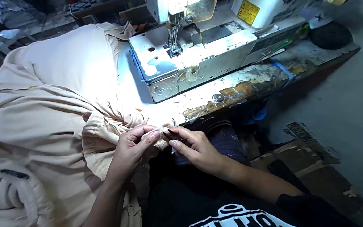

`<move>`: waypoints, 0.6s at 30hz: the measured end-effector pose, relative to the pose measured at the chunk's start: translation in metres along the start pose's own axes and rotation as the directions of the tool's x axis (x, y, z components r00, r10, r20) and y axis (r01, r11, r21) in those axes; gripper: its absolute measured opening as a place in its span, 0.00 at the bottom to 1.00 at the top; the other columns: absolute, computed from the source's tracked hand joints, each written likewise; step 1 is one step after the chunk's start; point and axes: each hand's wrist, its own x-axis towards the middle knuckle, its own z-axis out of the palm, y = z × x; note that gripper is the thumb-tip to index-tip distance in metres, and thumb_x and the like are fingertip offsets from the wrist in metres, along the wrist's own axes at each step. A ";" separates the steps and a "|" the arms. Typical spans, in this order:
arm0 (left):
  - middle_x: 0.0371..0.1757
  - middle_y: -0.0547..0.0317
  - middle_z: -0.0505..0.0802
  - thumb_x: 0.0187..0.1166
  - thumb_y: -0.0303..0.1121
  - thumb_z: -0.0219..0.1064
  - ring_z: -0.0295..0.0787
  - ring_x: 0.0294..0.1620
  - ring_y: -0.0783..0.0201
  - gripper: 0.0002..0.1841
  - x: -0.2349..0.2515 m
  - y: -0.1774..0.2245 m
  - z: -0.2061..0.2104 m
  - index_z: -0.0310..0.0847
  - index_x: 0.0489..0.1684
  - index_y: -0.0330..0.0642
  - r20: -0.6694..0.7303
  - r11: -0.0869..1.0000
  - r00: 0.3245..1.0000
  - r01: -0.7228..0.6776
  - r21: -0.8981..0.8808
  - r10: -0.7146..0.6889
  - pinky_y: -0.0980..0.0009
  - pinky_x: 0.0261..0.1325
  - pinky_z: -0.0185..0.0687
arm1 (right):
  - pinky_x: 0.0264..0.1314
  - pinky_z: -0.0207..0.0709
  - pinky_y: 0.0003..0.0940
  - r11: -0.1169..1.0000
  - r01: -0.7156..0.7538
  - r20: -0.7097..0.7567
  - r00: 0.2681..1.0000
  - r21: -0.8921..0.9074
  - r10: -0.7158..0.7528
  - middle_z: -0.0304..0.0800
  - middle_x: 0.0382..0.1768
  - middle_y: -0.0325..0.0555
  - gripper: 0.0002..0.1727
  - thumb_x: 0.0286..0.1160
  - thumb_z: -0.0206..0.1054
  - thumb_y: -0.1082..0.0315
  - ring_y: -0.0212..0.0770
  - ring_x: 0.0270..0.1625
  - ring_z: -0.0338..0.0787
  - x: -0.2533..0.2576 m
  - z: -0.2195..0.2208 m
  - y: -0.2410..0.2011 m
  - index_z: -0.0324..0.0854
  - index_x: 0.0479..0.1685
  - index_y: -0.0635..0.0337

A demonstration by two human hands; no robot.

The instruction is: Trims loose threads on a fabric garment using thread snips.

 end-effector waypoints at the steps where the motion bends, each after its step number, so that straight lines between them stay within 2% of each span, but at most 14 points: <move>1: 0.36 0.70 0.93 0.77 0.31 0.70 0.88 0.36 0.78 0.04 0.000 0.000 0.000 0.93 0.37 0.48 0.002 1.000 1.000 -0.006 0.000 0.006 0.82 0.43 0.85 | 0.28 0.72 0.14 1.000 0.000 0.000 1.000 0.002 0.000 0.85 0.29 0.39 0.16 0.88 0.58 0.67 0.20 0.24 0.77 0.000 0.000 0.001 0.84 0.60 0.68; 5: 0.36 0.69 0.93 0.76 0.31 0.70 0.88 0.35 0.77 0.04 0.000 -0.001 0.000 0.93 0.38 0.47 0.009 1.000 1.000 -0.011 -0.004 0.011 0.82 0.42 0.85 | 0.28 0.73 0.14 1.000 -0.015 -0.006 1.000 0.008 0.015 0.86 0.29 0.39 0.15 0.88 0.58 0.66 0.20 0.24 0.78 0.001 0.001 0.001 0.85 0.58 0.68; 8: 0.36 0.69 0.93 0.77 0.32 0.70 0.88 0.36 0.77 0.04 0.000 -0.003 0.000 0.93 0.38 0.47 0.038 0.999 0.999 -0.034 0.008 0.034 0.81 0.43 0.86 | 0.26 0.72 0.13 0.997 0.007 -0.028 1.000 0.074 -0.005 0.85 0.30 0.37 0.13 0.88 0.59 0.67 0.18 0.23 0.77 0.000 0.001 -0.001 0.85 0.53 0.68; 10: 0.36 0.69 0.93 0.77 0.32 0.70 0.89 0.36 0.77 0.05 0.000 -0.003 -0.001 0.93 0.38 0.47 0.043 0.999 0.999 -0.034 0.009 0.033 0.81 0.43 0.86 | 0.27 0.74 0.12 0.952 0.223 -0.070 0.975 0.211 -0.212 0.87 0.31 0.39 0.10 0.85 0.60 0.71 0.17 0.25 0.79 -0.005 0.000 -0.001 0.82 0.48 0.71; 12: 0.34 0.71 0.93 0.77 0.32 0.70 0.88 0.34 0.78 0.04 0.000 -0.003 -0.001 0.92 0.37 0.48 0.028 1.000 0.999 -0.022 0.019 0.022 0.82 0.41 0.85 | 0.38 0.76 0.10 0.857 0.451 -0.093 0.892 0.250 -0.442 0.89 0.36 0.42 0.09 0.86 0.60 0.70 0.16 0.34 0.82 -0.007 -0.004 -0.005 0.80 0.47 0.69; 14: 0.34 0.71 0.92 0.77 0.32 0.70 0.87 0.33 0.79 0.04 -0.001 -0.003 0.000 0.92 0.36 0.47 0.028 0.999 0.999 -0.021 0.027 0.020 0.83 0.40 0.84 | 0.41 0.79 0.12 0.863 0.498 -0.157 0.862 0.085 -0.482 0.89 0.35 0.43 0.08 0.82 0.66 0.70 0.19 0.36 0.85 -0.003 -0.006 -0.003 0.81 0.45 0.68; 16: 0.34 0.69 0.93 0.77 0.31 0.70 0.88 0.34 0.78 0.04 0.000 -0.002 0.001 0.92 0.36 0.46 0.039 0.999 0.999 -0.021 0.030 0.019 0.82 0.41 0.84 | 0.40 0.80 0.14 0.897 0.412 -0.209 0.874 -0.161 -0.439 0.90 0.34 0.43 0.10 0.73 0.74 0.69 0.22 0.35 0.85 0.006 -0.005 0.004 0.86 0.45 0.69; 18: 0.33 0.70 0.93 0.76 0.31 0.70 0.88 0.34 0.78 0.04 0.000 -0.001 0.003 0.92 0.37 0.46 0.040 0.999 0.999 -0.023 0.041 0.022 0.82 0.41 0.85 | 0.40 0.81 0.16 0.874 0.357 -0.205 0.876 -0.329 -0.436 0.90 0.35 0.45 0.10 0.69 0.75 0.70 0.25 0.36 0.87 0.014 -0.002 0.009 0.89 0.43 0.68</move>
